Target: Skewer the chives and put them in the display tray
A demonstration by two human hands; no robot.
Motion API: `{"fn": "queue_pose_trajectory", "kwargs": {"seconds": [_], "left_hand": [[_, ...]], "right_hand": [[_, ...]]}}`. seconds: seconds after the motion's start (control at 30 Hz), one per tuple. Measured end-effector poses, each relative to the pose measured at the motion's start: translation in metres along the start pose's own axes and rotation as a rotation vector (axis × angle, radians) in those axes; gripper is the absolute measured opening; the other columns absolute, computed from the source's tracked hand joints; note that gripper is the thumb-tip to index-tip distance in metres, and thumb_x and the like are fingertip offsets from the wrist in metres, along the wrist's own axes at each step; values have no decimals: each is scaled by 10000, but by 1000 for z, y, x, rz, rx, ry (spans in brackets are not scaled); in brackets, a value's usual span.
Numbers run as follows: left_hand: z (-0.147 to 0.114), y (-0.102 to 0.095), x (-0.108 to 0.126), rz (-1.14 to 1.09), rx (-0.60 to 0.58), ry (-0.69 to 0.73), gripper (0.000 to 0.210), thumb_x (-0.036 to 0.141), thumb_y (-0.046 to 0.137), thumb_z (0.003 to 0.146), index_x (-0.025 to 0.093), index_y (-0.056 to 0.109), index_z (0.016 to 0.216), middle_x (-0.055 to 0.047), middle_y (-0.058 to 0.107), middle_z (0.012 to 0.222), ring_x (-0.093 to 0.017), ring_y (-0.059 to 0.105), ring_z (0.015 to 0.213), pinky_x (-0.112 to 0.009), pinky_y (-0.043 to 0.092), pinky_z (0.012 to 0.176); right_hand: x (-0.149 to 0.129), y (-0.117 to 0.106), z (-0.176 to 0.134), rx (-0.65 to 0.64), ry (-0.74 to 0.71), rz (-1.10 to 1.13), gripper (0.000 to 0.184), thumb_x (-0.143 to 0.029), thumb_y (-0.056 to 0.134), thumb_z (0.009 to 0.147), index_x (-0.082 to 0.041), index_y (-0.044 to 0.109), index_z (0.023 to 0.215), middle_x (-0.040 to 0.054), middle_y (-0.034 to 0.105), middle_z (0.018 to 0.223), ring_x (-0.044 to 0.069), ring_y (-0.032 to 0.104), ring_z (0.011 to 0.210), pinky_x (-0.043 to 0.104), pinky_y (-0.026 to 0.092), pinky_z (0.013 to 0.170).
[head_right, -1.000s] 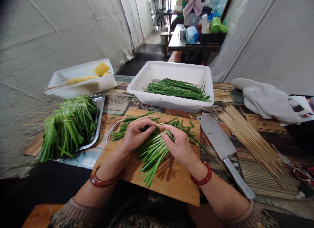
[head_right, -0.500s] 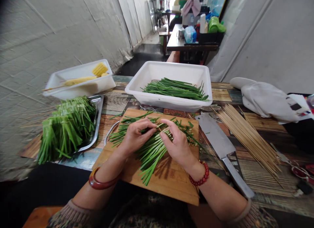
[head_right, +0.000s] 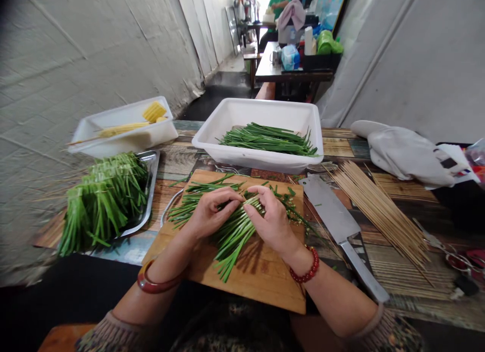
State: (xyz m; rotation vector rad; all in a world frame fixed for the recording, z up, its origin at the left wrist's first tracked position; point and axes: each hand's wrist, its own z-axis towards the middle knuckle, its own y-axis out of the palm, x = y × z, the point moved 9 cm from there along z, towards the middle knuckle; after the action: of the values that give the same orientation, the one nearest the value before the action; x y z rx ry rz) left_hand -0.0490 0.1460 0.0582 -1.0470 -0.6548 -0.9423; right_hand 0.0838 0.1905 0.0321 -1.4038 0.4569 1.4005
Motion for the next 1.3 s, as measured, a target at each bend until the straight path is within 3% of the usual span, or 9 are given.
{"fn": "queue_pose_trajectory", "kwargs": {"seconds": [0.13, 0.27, 0.5, 0.63, 0.77, 0.87, 1.0, 1.13, 1.3], "left_hand": [[-4, -23, -27, -35, 227, -185, 180, 242, 560, 905, 163, 722, 899, -26, 701, 750, -148, 640, 712, -252, 484, 686], [-10, -43, -41, 11, 393, -237, 181, 260, 566, 897, 154, 711, 880, -19, 677, 714, -145, 619, 665, -251, 472, 649], [-3, -30, -37, 312, 88, -124, 137, 153, 595, 872, 175, 724, 832, -45, 688, 801, -172, 630, 765, -283, 463, 715], [-4, -24, -41, 585, 5, -114, 98, 130, 647, 828, 159, 740, 826, -84, 676, 843, -230, 618, 842, -349, 467, 783], [-3, -18, -42, 674, -40, -82, 122, 132, 637, 834, 166, 739, 776, -90, 674, 845, -236, 606, 839, -365, 463, 785], [-2, -24, -35, 611, 52, -47, 125, 125, 640, 824, 177, 722, 745, -78, 670, 845, -223, 601, 840, -354, 457, 781], [-1, -27, -26, 306, 151, -41, 104, 151, 637, 841, 175, 698, 761, -38, 668, 774, -175, 607, 765, -301, 457, 730], [1, -17, -23, 61, 133, -93, 100, 206, 643, 854, 165, 696, 780, -20, 688, 739, -139, 608, 691, -254, 450, 666], [1, -12, -22, 3, 99, -148, 106, 212, 649, 832, 155, 698, 757, -23, 688, 720, -134, 592, 668, -244, 437, 630]], "right_hand": [[1, 0, 1, -37, 41, 27, 252, -301, 613, 866, -211, 612, 1102, 63, 691, 1047, 193, 639, 863, 333, 499, 801], [1, -2, -1, -55, 88, -26, 171, -336, 568, 887, -201, 653, 946, 48, 700, 873, 183, 630, 747, 311, 480, 695], [-7, 0, -4, -78, 44, -85, 123, -299, 576, 832, -204, 654, 838, 37, 702, 777, 179, 637, 681, 297, 476, 645], [-10, 2, -4, -80, 32, -99, 127, -296, 568, 836, -204, 655, 843, 40, 707, 785, 180, 644, 686, 302, 487, 655], [-9, 2, -4, -82, 30, -97, 132, -299, 569, 842, -204, 659, 857, 45, 715, 804, 186, 653, 706, 306, 498, 667], [-8, 2, -4, -82, 27, -95, 132, -295, 569, 846, -203, 661, 867, 44, 719, 814, 184, 655, 706, 303, 503, 667], [-7, 5, -4, -113, 30, -64, 174, -292, 558, 873, -195, 678, 954, 56, 745, 911, 193, 688, 798, 307, 530, 731], [-12, 6, -3, -139, -5, -39, 244, -261, 541, 896, -194, 694, 1073, 63, 758, 1063, 197, 703, 969, 322, 528, 890], [-14, 5, -1, -127, -20, -31, 262, -252, 537, 902, -198, 708, 1093, 64, 762, 1104, 201, 705, 1014, 330, 533, 922]]}}
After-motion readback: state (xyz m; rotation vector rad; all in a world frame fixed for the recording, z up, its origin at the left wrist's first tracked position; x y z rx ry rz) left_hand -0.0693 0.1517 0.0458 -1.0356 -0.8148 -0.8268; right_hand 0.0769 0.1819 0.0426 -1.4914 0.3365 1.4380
